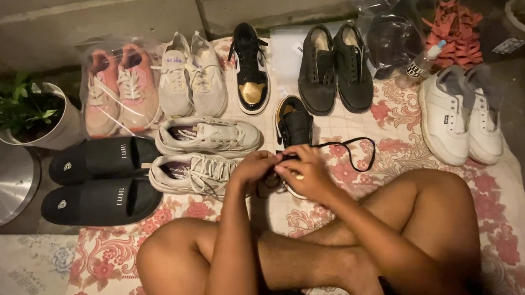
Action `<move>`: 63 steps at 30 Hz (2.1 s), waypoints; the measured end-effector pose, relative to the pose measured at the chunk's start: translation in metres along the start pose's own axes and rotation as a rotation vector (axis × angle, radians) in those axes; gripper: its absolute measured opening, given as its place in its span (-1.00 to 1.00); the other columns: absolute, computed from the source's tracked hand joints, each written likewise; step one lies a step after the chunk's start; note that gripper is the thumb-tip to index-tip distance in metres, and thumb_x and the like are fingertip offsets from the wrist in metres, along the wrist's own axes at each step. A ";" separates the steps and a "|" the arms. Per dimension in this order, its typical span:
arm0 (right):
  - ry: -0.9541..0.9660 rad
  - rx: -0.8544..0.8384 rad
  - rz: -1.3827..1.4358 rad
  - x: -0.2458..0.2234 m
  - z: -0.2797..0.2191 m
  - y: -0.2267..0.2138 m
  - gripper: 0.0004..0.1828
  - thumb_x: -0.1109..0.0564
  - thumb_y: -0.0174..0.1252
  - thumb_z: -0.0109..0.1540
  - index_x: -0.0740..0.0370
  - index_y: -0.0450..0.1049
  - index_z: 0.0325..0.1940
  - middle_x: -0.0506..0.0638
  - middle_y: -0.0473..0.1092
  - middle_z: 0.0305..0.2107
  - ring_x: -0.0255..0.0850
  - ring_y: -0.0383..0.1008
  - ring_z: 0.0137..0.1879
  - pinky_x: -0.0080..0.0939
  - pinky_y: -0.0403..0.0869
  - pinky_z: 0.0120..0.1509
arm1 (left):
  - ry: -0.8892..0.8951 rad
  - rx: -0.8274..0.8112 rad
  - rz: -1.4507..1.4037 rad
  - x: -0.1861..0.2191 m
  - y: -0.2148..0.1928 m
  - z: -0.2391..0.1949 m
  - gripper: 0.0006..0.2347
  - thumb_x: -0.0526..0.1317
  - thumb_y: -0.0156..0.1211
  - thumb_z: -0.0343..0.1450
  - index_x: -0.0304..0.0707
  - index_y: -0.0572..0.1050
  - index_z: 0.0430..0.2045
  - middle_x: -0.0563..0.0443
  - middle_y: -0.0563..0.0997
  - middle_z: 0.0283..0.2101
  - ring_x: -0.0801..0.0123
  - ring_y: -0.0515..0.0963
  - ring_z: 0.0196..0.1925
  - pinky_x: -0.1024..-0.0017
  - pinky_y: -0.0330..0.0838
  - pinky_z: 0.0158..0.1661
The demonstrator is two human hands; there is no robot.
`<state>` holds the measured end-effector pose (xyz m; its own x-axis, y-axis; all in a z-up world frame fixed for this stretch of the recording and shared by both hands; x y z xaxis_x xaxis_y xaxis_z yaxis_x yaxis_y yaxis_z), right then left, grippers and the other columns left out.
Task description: The person sits cross-legged on a rug and laces a black and gold sneaker. They thread the laces through the eyelets and tie them, handling the shoe and laces by hand.
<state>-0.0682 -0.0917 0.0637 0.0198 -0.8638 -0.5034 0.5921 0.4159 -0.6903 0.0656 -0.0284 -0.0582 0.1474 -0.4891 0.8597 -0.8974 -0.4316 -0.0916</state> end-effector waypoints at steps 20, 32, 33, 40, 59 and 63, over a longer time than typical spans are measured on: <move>0.337 -0.107 0.084 0.096 -0.010 -0.033 -0.75 -0.07 0.22 0.34 0.14 0.47 -0.10 0.18 0.34 0.06 0.26 0.45 0.21 0.23 0.42 0.29 | 0.315 0.294 0.916 0.056 0.045 -0.015 -0.73 0.05 0.08 0.48 -0.14 0.46 -0.19 -0.09 0.46 -0.10 -0.03 0.47 0.11 0.03 0.34 0.09; 0.247 -0.237 -0.209 0.103 -0.014 -0.009 -0.67 -0.16 0.08 0.38 0.10 0.36 -0.27 0.08 0.27 -0.04 0.10 0.41 0.16 0.05 0.35 0.22 | 0.241 0.135 0.859 0.032 0.041 0.000 -0.68 0.00 0.07 0.38 -0.32 0.55 -0.30 -0.16 0.42 -0.02 -0.06 0.43 0.16 0.06 0.37 0.10; 0.208 -0.238 -0.270 0.102 -0.014 -0.007 -0.67 -0.10 0.07 0.39 0.12 0.37 -0.35 0.04 0.29 -0.12 0.03 0.44 0.09 -0.03 0.36 0.16 | 0.247 0.128 0.844 0.033 0.041 -0.001 -0.69 0.00 0.08 0.35 -0.30 0.56 -0.38 -0.15 0.42 -0.03 -0.06 0.43 0.15 0.08 0.37 0.10; 0.300 -0.136 0.089 0.105 -0.017 -0.006 -0.85 0.14 0.24 0.22 0.22 0.47 -0.40 0.10 0.31 -0.10 0.15 0.47 0.06 0.01 0.44 0.13 | 0.296 0.177 0.830 0.061 0.038 -0.022 -0.72 -0.02 0.07 0.35 -0.21 0.60 -0.37 -0.07 0.42 0.01 -0.01 0.47 0.17 0.12 0.41 0.11; 0.649 -0.145 0.757 0.092 -0.011 -0.016 -0.80 0.18 0.13 0.32 0.39 0.49 -0.32 0.43 -0.20 0.50 0.56 -0.06 0.47 0.45 0.10 0.48 | 0.240 0.000 0.189 0.050 0.036 -0.018 -0.91 -0.26 0.06 0.47 -0.20 0.53 -0.33 -0.13 0.60 -0.24 0.15 0.63 -0.11 0.15 0.53 0.02; 0.651 -0.141 0.872 0.109 -0.021 -0.004 -0.82 0.20 0.15 0.32 0.38 0.53 -0.28 0.32 -0.26 0.55 0.48 -0.11 0.49 0.39 0.09 0.49 | 0.309 -0.040 0.150 0.055 0.038 -0.022 -0.92 -0.34 0.07 0.44 -0.32 0.52 -0.39 -0.18 0.53 -0.25 0.21 0.54 -0.17 0.13 0.52 -0.10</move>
<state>-0.0857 -0.1818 0.0007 -0.0668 0.0414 -0.9969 0.4835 0.8753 0.0040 0.0304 -0.0551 -0.0030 -0.1152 -0.2897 0.9501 -0.9159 -0.3393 -0.2146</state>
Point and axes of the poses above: each hand's wrist, its own z-axis towards the middle knuckle, its own y-axis out of the palm, x = y × z, the point moved 8 cm from there along z, towards the middle knuckle
